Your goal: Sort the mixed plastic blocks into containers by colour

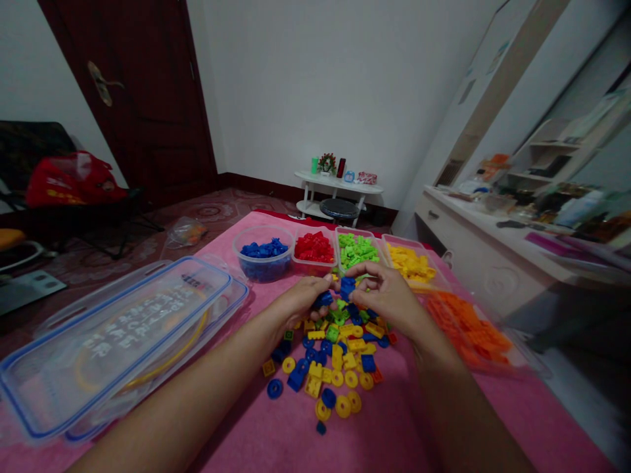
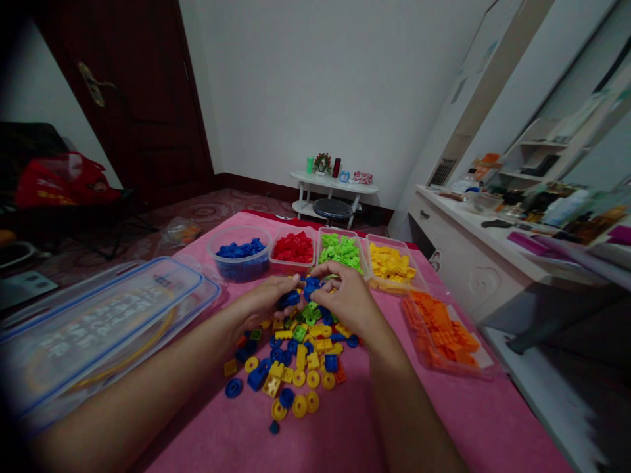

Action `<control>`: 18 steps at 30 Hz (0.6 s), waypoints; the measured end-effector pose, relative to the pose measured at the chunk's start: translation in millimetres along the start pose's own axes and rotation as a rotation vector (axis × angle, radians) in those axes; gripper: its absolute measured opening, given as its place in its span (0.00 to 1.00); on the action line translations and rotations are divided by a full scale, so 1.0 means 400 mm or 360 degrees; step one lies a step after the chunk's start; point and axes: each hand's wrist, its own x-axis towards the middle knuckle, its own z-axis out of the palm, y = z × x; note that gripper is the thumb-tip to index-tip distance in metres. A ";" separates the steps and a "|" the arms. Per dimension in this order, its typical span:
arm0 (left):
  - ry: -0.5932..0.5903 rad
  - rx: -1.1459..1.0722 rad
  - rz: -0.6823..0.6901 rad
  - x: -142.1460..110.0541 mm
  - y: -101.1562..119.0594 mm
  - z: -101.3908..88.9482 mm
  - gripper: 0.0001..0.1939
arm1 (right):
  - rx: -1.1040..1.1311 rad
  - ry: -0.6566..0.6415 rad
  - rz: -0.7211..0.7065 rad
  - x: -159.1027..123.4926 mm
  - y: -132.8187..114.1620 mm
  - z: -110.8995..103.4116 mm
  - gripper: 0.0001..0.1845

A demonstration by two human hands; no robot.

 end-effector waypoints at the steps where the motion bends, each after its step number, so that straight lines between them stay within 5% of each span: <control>1: -0.0045 -0.0198 -0.0086 -0.003 0.005 0.004 0.23 | -0.0007 0.0013 -0.0026 0.001 -0.002 0.013 0.16; 6: -0.0278 -0.0774 -0.0294 -0.007 0.016 0.009 0.27 | -0.0244 0.0040 -0.0316 0.004 0.003 0.060 0.19; 10: -0.0313 -0.0970 -0.0287 -0.002 0.001 0.005 0.18 | -0.0362 0.0066 -0.0513 0.006 0.000 0.059 0.20; 14: -0.0103 -0.0977 -0.0207 -0.013 0.034 -0.015 0.08 | -0.0303 0.0315 -0.0442 0.011 -0.001 0.022 0.13; 18: 0.0266 -0.0758 0.0014 -0.008 0.135 -0.073 0.05 | -0.0220 0.0490 -0.0297 0.015 0.009 -0.017 0.11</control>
